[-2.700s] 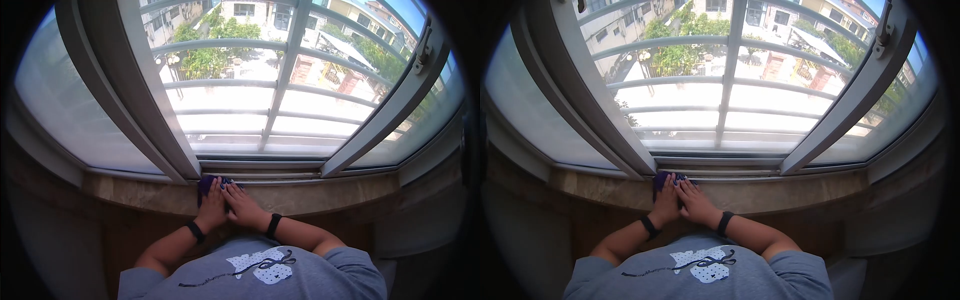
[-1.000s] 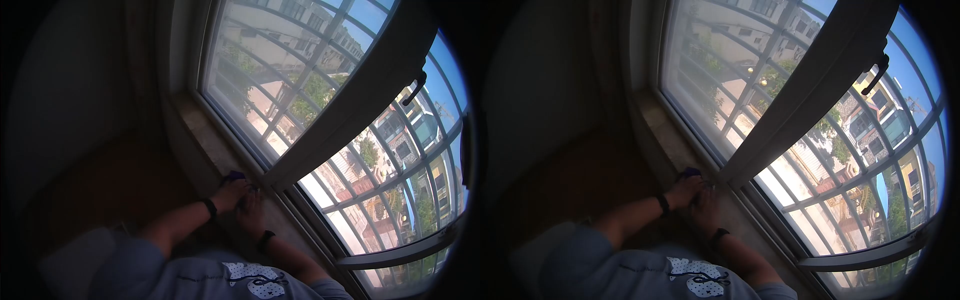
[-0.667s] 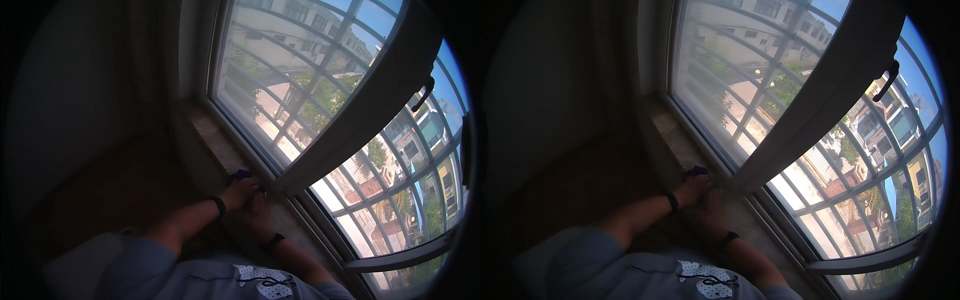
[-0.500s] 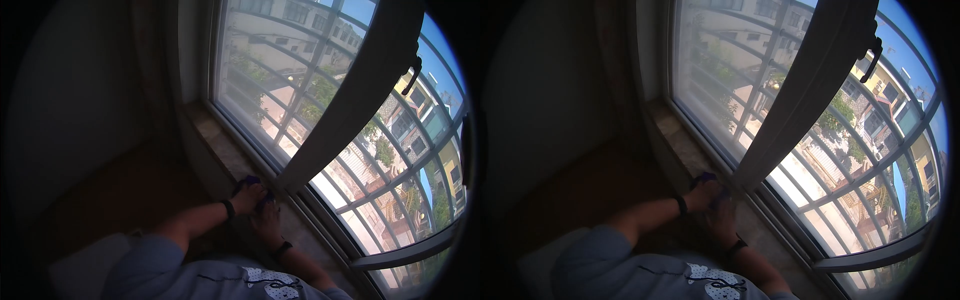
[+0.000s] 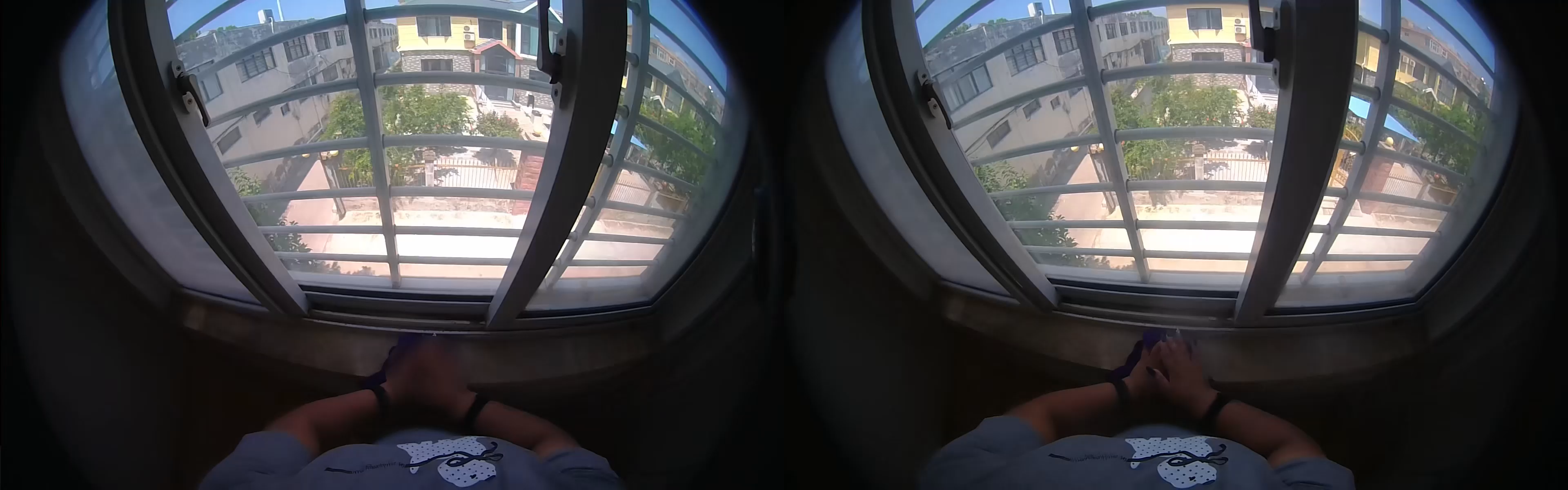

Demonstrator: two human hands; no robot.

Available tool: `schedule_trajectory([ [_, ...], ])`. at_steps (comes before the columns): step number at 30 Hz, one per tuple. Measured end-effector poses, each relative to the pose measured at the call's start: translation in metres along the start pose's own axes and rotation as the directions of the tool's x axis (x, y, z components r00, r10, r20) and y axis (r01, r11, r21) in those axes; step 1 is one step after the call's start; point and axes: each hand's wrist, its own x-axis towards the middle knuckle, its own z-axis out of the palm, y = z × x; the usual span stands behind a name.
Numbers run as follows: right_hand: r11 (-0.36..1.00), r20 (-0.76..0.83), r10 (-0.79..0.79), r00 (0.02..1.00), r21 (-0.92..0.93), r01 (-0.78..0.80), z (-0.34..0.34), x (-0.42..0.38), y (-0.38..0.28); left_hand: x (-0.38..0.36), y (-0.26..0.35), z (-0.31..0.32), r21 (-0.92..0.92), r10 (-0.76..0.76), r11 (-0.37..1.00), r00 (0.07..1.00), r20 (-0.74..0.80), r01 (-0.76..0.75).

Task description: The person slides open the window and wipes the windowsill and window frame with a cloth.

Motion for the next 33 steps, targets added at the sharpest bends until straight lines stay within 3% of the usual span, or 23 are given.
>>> schedule_trajectory([
  [1, 1.000, 0.083, 0.014, 0.996, 0.021, -0.016, -0.004, -0.007, 0.024, 0.007, 0.016, 0.013, 0.031, 0.090, 0.996, 0.993, -0.075, -0.087],
  [3, 0.997, 0.051, 0.052, 0.997, 0.046, -0.054, -0.028, -0.040, 0.056, 0.036, 0.063, -0.005, 0.162, 0.070, 0.984, 0.997, 0.016, -0.072],
  [5, 0.996, -0.174, 0.088, 0.981, 0.010, -0.088, -0.063, -0.070, 0.068, 0.068, 0.100, -0.087, 0.016, 0.125, 0.992, 0.989, -0.080, -0.124],
  [6, 0.992, -0.236, 0.121, 0.964, 0.054, -0.111, -0.072, -0.081, 0.073, 0.084, 0.108, -0.082, -0.022, 0.207, 0.978, 0.977, -0.050, -0.208],
  [9, 0.977, -0.220, 0.207, 0.953, 0.004, -0.212, -0.098, -0.103, 0.088, 0.109, 0.139, -0.080, -0.030, 0.206, 0.978, 0.973, 0.105, -0.204],
  [12, 0.967, -0.393, 0.104, 0.914, -0.173, -0.185, -0.102, -0.121, 0.105, 0.128, 0.157, -0.070, -0.078, 0.259, 0.963, 0.966, -0.012, -0.259],
  [13, 0.971, -0.417, 0.115, 0.902, -0.146, -0.191, -0.099, -0.123, 0.109, 0.128, 0.159, -0.070, -0.092, 0.264, 0.959, 0.962, -0.067, -0.270],
  [15, 0.976, -0.464, 0.132, 0.876, -0.092, -0.196, -0.091, -0.121, 0.112, 0.128, 0.154, -0.068, -0.120, 0.262, 0.952, 0.953, -0.155, -0.281],
  [18, 0.962, -0.294, 0.223, 0.929, -0.090, -0.259, -0.095, -0.109, 0.110, 0.131, 0.144, -0.048, -0.174, 0.235, 0.945, 0.946, -0.224, -0.276],
  [21, 0.959, -0.392, 0.148, 0.908, -0.166, -0.229, -0.084, -0.100, 0.098, 0.119, 0.132, -0.044, -0.090, 0.230, 0.964, 0.955, -0.189, -0.250],
  [24, 0.973, -0.382, 0.164, 0.909, -0.089, -0.213, -0.065, -0.081, 0.079, 0.092, 0.113, -0.061, -0.010, 0.209, 0.978, 0.977, -0.039, -0.210],
  [30, 0.975, -0.358, 0.107, 0.928, -0.144, -0.168, -0.012, -0.032, 0.033, 0.037, 0.049, -0.066, 0.017, 0.148, 0.989, 0.989, -0.028, -0.147],
  [33, 0.978, -0.266, 0.117, 0.957, -0.137, -0.157, 0.008, -0.001, 0.000, 0.003, 0.008, -0.074, -0.032, 0.112, 0.993, 0.993, -0.047, -0.113],
])
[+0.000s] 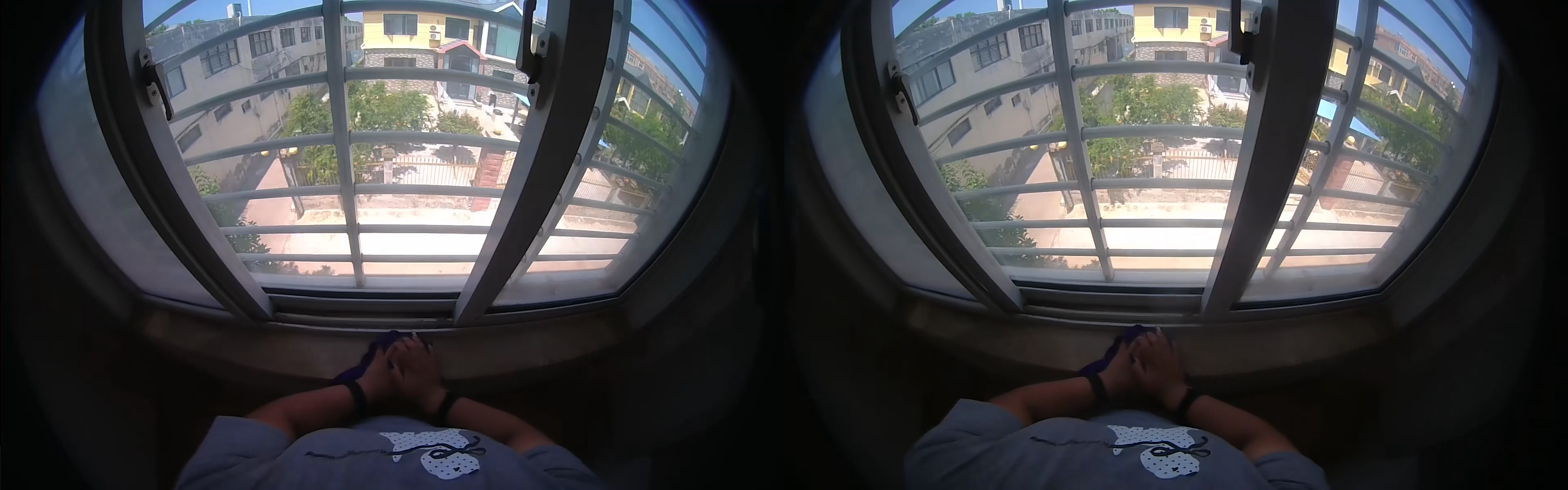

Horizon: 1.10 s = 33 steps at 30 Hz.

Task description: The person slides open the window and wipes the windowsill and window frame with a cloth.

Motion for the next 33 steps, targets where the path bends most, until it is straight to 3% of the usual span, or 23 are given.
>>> schedule_trajectory([
  [3, 1.000, 0.042, -0.005, 0.999, -0.005, 0.005, 0.024, 0.019, -0.043, -0.041, -0.030, -0.008, -0.065, -0.026, 0.998, 1.000, -0.014, 0.025],
  [6, 1.000, 0.047, -0.020, 0.999, -0.018, 0.021, 0.059, 0.038, -0.081, -0.077, -0.069, 0.019, 0.004, -0.090, 0.996, 0.995, -0.045, 0.090],
  [9, 0.998, 0.038, -0.063, 0.997, -0.002, 0.063, 0.081, 0.053, -0.124, -0.120, -0.102, 0.003, -0.165, -0.093, 0.983, 0.994, -0.055, 0.082],
  [12, 0.995, 0.178, -0.104, 0.979, 0.011, 0.104, 0.093, 0.076, -0.170, -0.160, -0.140, 0.046, -0.499, -0.245, 0.850, 0.965, -0.092, 0.168],
  [13, 0.993, 0.185, -0.116, 0.976, 0.016, 0.115, 0.102, 0.080, -0.175, -0.170, -0.150, 0.050, -0.443, -0.231, 0.885, 0.962, -0.146, 0.145],
  [16, 0.992, 0.180, -0.125, 0.976, 0.017, 0.124, 0.120, 0.082, -0.186, -0.184, -0.166, 0.039, -0.531, -0.207, 0.836, 0.976, -0.069, 0.139],
  [19, 0.993, 0.143, -0.120, 0.982, 0.036, 0.116, 0.116, 0.076, -0.190, -0.191, -0.165, 0.032, -0.289, -0.173, 0.943, 0.985, -0.009, 0.163],
  [22, 0.986, 0.144, -0.153, 0.978, 0.089, 0.141, 0.103, 0.069, -0.181, -0.187, -0.151, 0.002, -0.269, -0.187, 0.945, 0.982, 0.020, 0.185],
  [25, 0.978, 0.146, -0.188, 0.971, 0.119, 0.172, 0.095, 0.059, -0.168, -0.186, -0.145, 0.004, -0.229, -0.152, 0.963, 0.988, -0.026, 0.142],
  [28, 0.968, 0.167, -0.187, 0.968, 0.198, 0.153, 0.085, 0.052, -0.153, -0.173, -0.135, 0.026, -0.354, -0.167, 0.929, 0.975, -0.144, 0.106],
  [33, 0.964, 0.146, -0.133, 0.980, 0.250, 0.094, 0.068, 0.033, -0.132, -0.138, -0.109, 0.008, -0.310, -0.096, 0.949, 0.985, -0.142, 0.048],
])
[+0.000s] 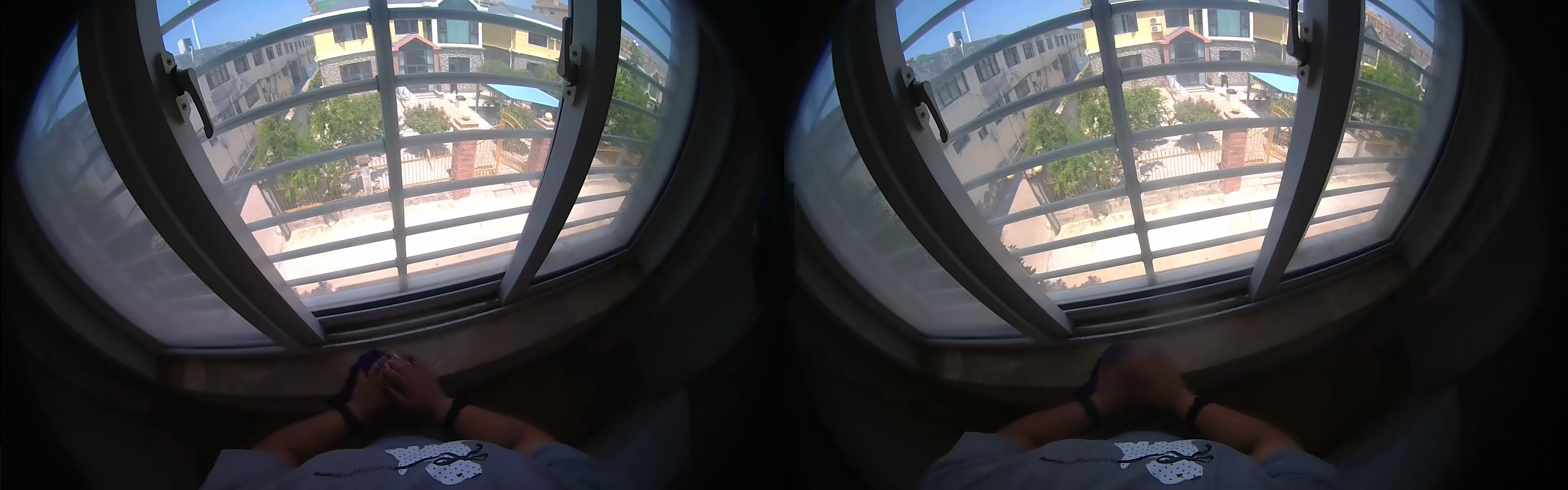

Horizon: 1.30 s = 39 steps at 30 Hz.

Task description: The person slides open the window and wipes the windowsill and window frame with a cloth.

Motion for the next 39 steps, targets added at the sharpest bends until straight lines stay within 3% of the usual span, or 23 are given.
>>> schedule_trajectory([
  [3, 0.999, 0.009, 0.006, 1.000, -0.053, -0.005, 0.021, -0.005, 0.022, 0.022, 0.019, -0.011, -0.024, -0.006, 1.000, 0.998, 0.060, 0.007],
  [6, 0.997, -0.247, -0.010, 0.969, -0.079, -0.010, -0.006, -0.009, -0.006, 0.016, 0.026, -0.014, -0.047, -0.018, 0.999, 0.994, 0.104, 0.023],
  [7, 0.996, -0.186, 0.046, 0.982, -0.067, -0.059, -0.006, -0.007, -0.010, 0.013, 0.026, -0.013, -0.059, -0.022, 0.998, 0.995, 0.098, 0.027],
  [9, 0.985, -0.058, 0.153, 0.987, -0.071, -0.157, -0.007, -0.003, -0.017, 0.011, 0.024, -0.013, -0.107, -0.019, 0.994, 0.998, 0.059, 0.025],
  [12, 0.994, -0.223, 0.087, 0.971, -0.039, -0.098, -0.004, -0.011, -0.017, 0.008, 0.011, -0.011, -0.217, -0.021, 0.976, 0.999, -0.041, 0.012],
  [16, 0.994, -0.315, 0.049, 0.948, -0.079, -0.077, 0.015, -0.002, -0.022, 0.005, -0.007, -0.017, -0.325, -0.009, 0.945, 0.988, -0.152, -0.042],
  [21, 0.985, -0.368, 0.031, 0.929, -0.148, -0.091, 0.054, 0.016, -0.050, -0.027, -0.009, -0.101, -0.293, 0.112, 0.952, 0.992, 0.051, -0.092],
  [26, 0.979, -0.389, -0.011, 0.921, -0.190, -0.069, 0.124, 0.050, -0.094, -0.088, -0.070, -0.132, -0.248, 0.177, 0.956, 0.983, 0.049, -0.159],
  [30, 0.992, -0.232, 0.032, 0.972, -0.114, -0.060, 0.209, 0.091, -0.111, -0.154, -0.143, -0.143, -0.176, 0.160, 0.973, 0.986, 0.038, -0.151],
  [33, 0.988, -0.105, 0.109, 0.988, -0.101, -0.120, 0.225, 0.134, -0.177, -0.190, -0.205, -0.133, -0.253, 0.162, 0.956, 0.986, 0.030, -0.150],
  [35, 0.997, -0.160, 0.070, 0.985, -0.008, -0.072, 0.250, 0.157, -0.200, -0.217, -0.236, -0.138, -0.281, 0.158, 0.949, 0.987, 0.024, -0.145],
  [36, 0.998, -0.186, 0.054, 0.981, 0.038, -0.048, 0.258, 0.166, -0.210, -0.225, -0.232, -0.177, -0.261, 0.147, 0.956, 0.989, 0.023, -0.136],
  [39, 0.998, -0.153, 0.034, 0.988, -0.042, -0.040, 0.261, 0.189, -0.241, -0.247, -0.249, -0.194, -0.269, 0.091, 0.960, 0.996, 0.022, -0.082],
])
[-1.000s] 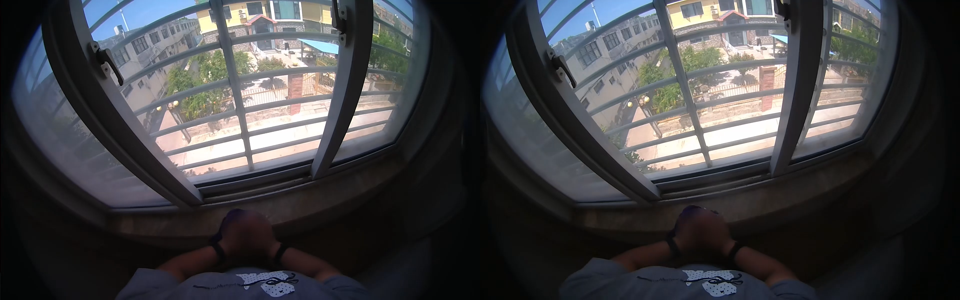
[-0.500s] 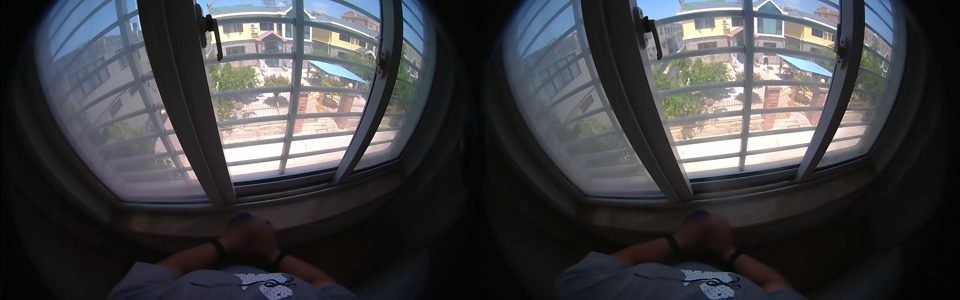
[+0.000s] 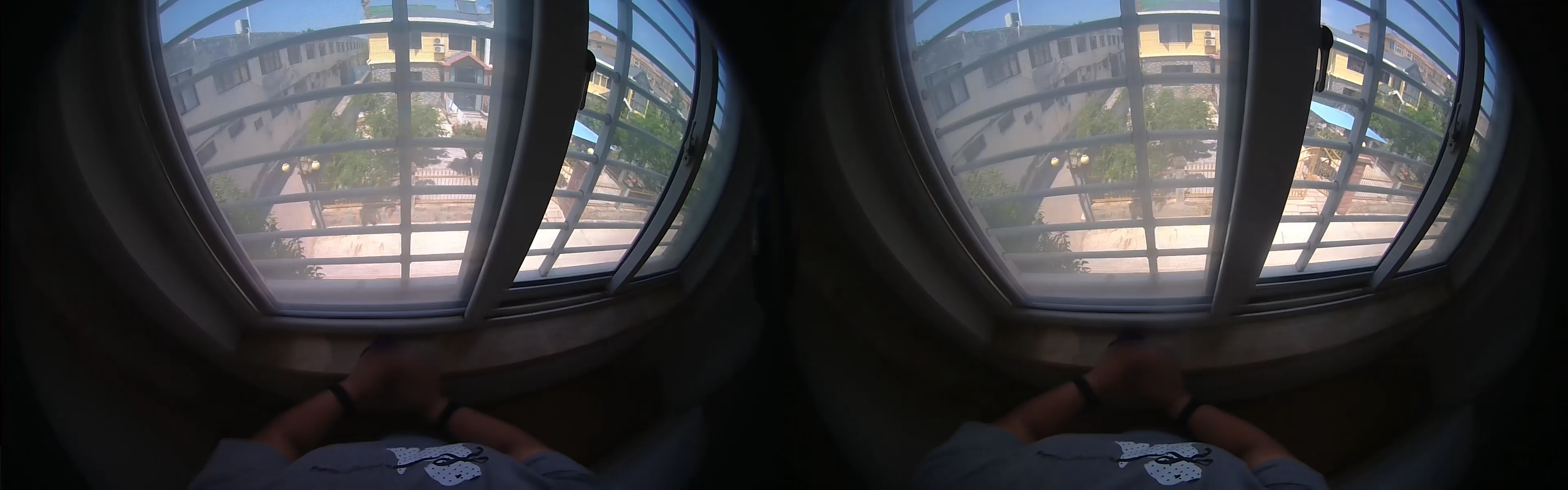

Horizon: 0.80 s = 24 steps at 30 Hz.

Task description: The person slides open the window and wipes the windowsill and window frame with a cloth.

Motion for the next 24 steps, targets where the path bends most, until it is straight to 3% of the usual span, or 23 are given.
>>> schedule_trajectory([
  [4, 0.988, 0.025, -0.082, 0.996, 0.136, 0.078, -0.012, 0.015, -0.005, -0.003, -0.013, 0.006, 0.049, -0.040, 0.998, 0.999, 0.010, 0.040],
  [9, 0.956, 0.050, -0.076, 0.996, 0.288, 0.059, -0.017, 0.005, 0.012, 0.004, -0.010, 0.006, -0.101, 0.085, 0.990, 0.991, -0.102, -0.096],
  [12, 0.974, 0.025, -0.018, 1.000, 0.228, 0.012, -0.025, 0.001, 0.006, 0.008, -0.020, 0.027, -0.168, 0.099, 0.979, 0.991, -0.095, -0.113],
  [16, 0.992, 0.031, 0.024, 0.999, 0.126, -0.027, -0.013, -0.020, 0.051, 0.027, -0.008, 0.037, -0.232, 0.094, 0.967, 0.994, -0.050, -0.103],
  [17, 0.992, 0.072, 0.064, 0.995, 0.104, -0.071, -0.032, -0.025, 0.045, 0.028, 0.006, 0.035, -0.070, 0.106, 0.991, 0.992, -0.071, -0.111],
  [20, 0.987, 0.056, 0.083, 0.995, 0.130, -0.089, -0.064, -0.030, 0.038, 0.053, 0.036, 0.029, -0.091, 0.011, 0.996, 0.995, 0.096, -0.002],
  [21, 0.985, 0.021, 0.077, 0.997, 0.152, -0.079, -0.073, -0.032, 0.042, 0.072, 0.032, 0.038, -0.217, 0.117, 0.973, 0.977, 0.179, -0.077],
  [24, 0.987, 0.009, 0.115, 0.993, 0.109, -0.115, -0.087, -0.044, 0.058, 0.081, 0.045, 0.047, -0.417, -0.019, 0.903, 0.980, 0.200, 0.103],
])
